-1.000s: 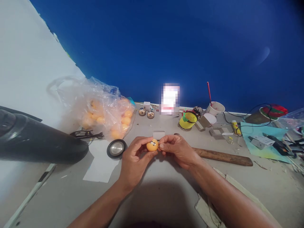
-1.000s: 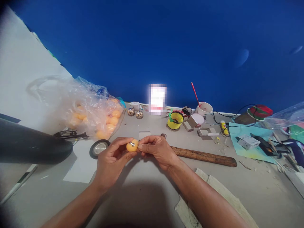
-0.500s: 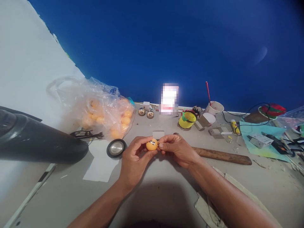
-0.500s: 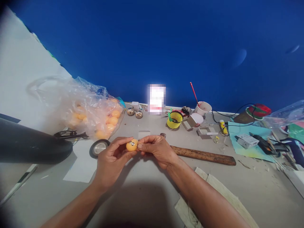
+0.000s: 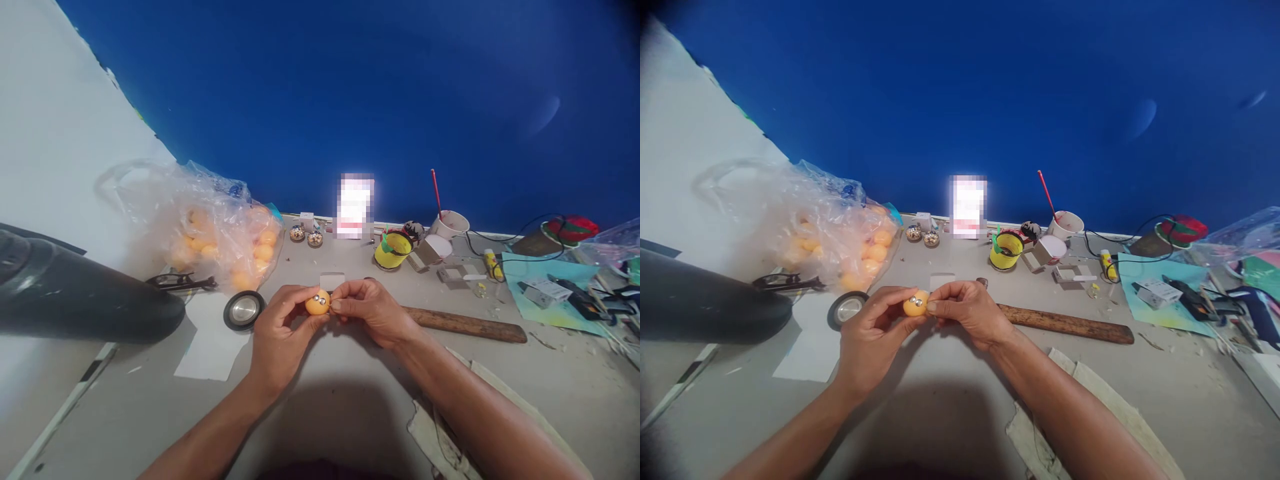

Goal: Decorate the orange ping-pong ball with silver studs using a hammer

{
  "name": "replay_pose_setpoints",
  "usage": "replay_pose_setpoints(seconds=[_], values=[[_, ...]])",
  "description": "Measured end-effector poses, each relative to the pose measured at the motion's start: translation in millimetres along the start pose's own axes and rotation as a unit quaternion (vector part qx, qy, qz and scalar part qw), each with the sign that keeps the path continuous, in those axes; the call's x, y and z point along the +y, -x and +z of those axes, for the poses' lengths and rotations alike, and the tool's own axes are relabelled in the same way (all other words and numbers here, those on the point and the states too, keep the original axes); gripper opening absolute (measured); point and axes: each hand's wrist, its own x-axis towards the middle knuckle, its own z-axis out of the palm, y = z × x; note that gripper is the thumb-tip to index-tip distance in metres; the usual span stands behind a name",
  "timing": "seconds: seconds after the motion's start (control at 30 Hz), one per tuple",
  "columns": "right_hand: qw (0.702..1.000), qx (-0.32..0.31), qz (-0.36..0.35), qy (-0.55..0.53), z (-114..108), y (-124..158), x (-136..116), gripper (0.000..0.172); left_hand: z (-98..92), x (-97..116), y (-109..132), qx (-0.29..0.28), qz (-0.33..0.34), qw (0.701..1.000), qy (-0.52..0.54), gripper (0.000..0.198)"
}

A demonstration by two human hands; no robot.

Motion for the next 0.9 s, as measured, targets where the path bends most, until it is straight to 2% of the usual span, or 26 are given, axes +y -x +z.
replay_pose_setpoints(seconds=[0.57, 0.67, 0.77, 0.9], values=[[0.998, -0.036, -0.003, 0.044, -6, -1, -3, 0.031, 0.3, 5, 2, -0.005, 0.017, 0.999, -0.039, 0.026], [0.998, -0.047, -0.007, 0.050, -9, 0, -4, 0.036, 1.7, 6, 0, -0.018, -0.011, 1.000, -0.002, 0.027], [0.993, -0.046, -0.017, 0.107, -11, 1, -4, 0.036, 2.2, 6, -1, -0.028, -0.044, 0.998, 0.032, 0.029], [0.987, -0.057, -0.032, 0.146, -13, 0, -5, 0.038, 2.0, 8, -2, -0.050, -0.125, 0.985, 0.107, 0.033]])
